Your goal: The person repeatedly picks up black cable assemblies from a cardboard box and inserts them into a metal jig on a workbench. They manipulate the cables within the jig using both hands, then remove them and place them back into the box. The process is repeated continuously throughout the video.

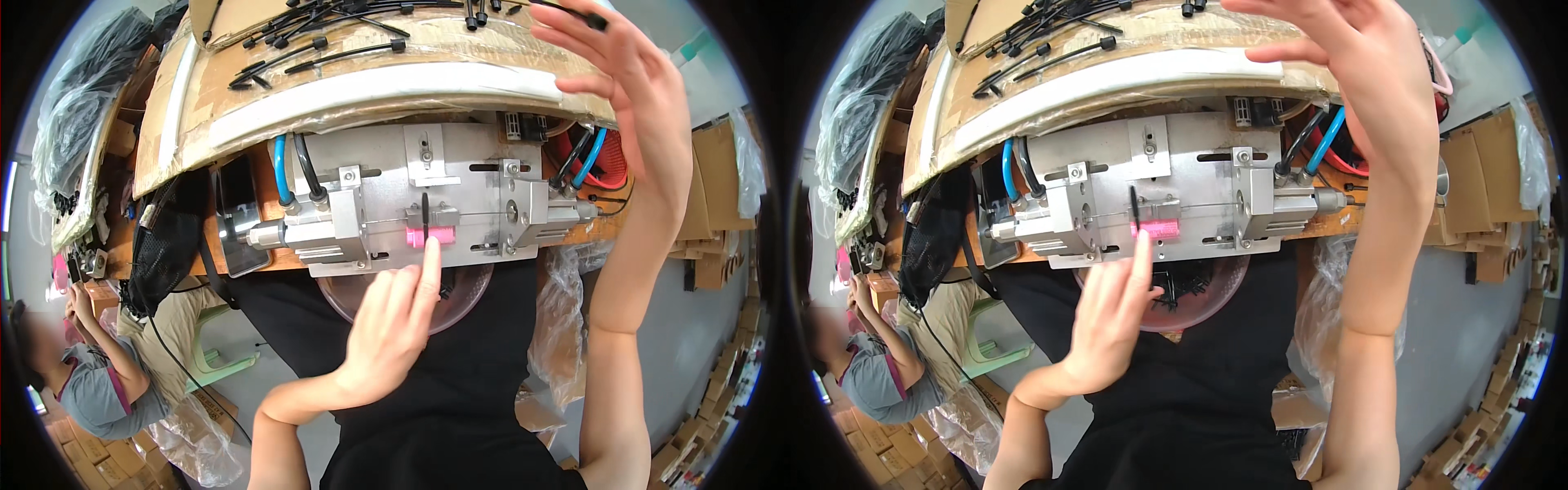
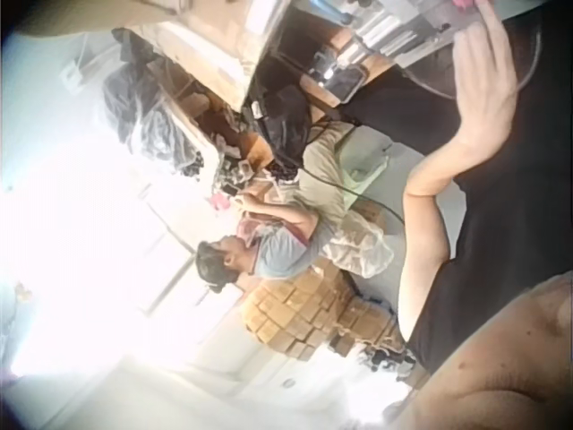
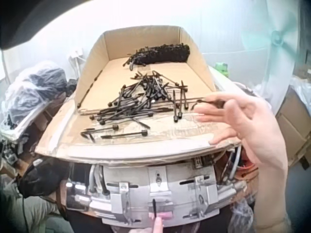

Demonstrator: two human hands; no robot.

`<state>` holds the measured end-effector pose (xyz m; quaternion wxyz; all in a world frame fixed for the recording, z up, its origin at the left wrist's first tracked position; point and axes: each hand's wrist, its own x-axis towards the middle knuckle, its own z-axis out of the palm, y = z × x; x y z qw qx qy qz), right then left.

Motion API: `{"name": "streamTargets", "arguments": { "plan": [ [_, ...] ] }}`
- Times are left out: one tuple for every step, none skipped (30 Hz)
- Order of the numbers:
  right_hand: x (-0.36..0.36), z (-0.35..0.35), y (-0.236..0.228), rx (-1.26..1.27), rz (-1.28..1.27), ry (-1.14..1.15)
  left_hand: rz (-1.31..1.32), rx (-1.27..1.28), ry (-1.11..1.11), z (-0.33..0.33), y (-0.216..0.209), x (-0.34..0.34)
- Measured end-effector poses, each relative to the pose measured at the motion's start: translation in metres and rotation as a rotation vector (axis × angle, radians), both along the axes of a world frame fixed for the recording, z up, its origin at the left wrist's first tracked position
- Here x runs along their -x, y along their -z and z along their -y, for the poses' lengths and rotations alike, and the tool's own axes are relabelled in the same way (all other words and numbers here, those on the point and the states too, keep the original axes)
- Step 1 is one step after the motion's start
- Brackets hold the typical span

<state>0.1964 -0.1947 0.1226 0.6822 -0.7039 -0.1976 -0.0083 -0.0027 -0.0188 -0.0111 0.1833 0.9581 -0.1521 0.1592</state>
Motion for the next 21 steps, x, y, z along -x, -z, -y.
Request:
{"name": "streamTargets", "arguments": {
  "plan": [
    [0.005,0.004,0.014,-0.065,0.06,0.008,-0.01,-0.003,-0.025,0.008,0.01,0.0],
    [0.011,0.009,0.024,-0.131,0.121,0.015,-0.019,-0.007,-0.049,0.015,0.018,-0.001],
    [0.017,0.014,0.026,-0.099,0.147,0.075,-0.057,-0.024,-0.054,0.017,0.018,-0.002],
    [0.021,0.022,0.03,-0.081,0.176,0.014,-0.067,-0.043,-0.052,0.016,0.018,-0.003],
    [0.024,0.033,0.032,-0.06,0.213,-0.04,-0.069,-0.06,-0.044,0.016,0.017,-0.006],
    [0.03,0.038,0.034,-0.052,0.241,-0.058,-0.073,-0.08,-0.034,0.017,0.015,-0.009],
    [0.036,0.043,0.036,-0.043,0.273,-0.075,-0.082,-0.059,-0.029,0.016,0.013,-0.012],
    [0.043,0.045,0.038,-0.03,0.301,-0.025,-0.093,-0.04,-0.023,0.016,0.01,-0.015],
    [0.05,0.041,0.044,-0.021,0.323,0.012,-0.111,-0.023,-0.03,0.014,0.009,-0.014],
    [0.058,0.037,0.05,-0.012,0.345,0.049,-0.127,-0.024,-0.033,0.012,0.007,-0.014],
    [0.07,0.031,0.051,-0.062,0.337,0.08,-0.139,-0.016,-0.02,0.012,0.005,-0.013],
    [0.083,0.026,0.064,-0.067,0.325,0.076,-0.152,-0.013,-0.026,0.009,0.005,-0.012],
    [0.099,0.021,0.078,0.039,0.322,0.098,-0.154,0.024,-0.012,0.005,0.002,-0.012],
    [0.112,0.021,0.097,0.219,0.373,0.049,-0.157,0.068,0.012,0.0,-0.004,-0.017],
    [0.126,0.014,0.105,0.375,0.388,0.047,-0.16,0.114,0.047,-0.004,-0.016,-0.025],
    [0.134,0.008,0.123,0.359,0.437,0.02,-0.125,0.148,0.056,-0.01,-0.034,-0.041],
    [0.141,0.003,0.139,0.398,0.466,-0.015,0.043,0.136,-0.001,-0.015,-0.049,-0.06],
    [0.145,-0.006,0.146,0.43,0.514,0.007,0.241,0.13,-0.059,-0.023,-0.059,-0.087],
    [0.147,-0.01,0.157,0.45,0.51,0.003,0.303,0.069,-0.22,-0.026,-0.065,-0.112],
    [0.149,-0.014,0.166,0.463,0.509,-0.009,0.33,-0.014,-0.228,-0.041,-0.067,-0.133],
    [0.151,-0.02,0.168,0.473,0.499,-0.033,0.346,-0.048,-0.173,-0.058,-0.065,-0.151]
  ]
}}
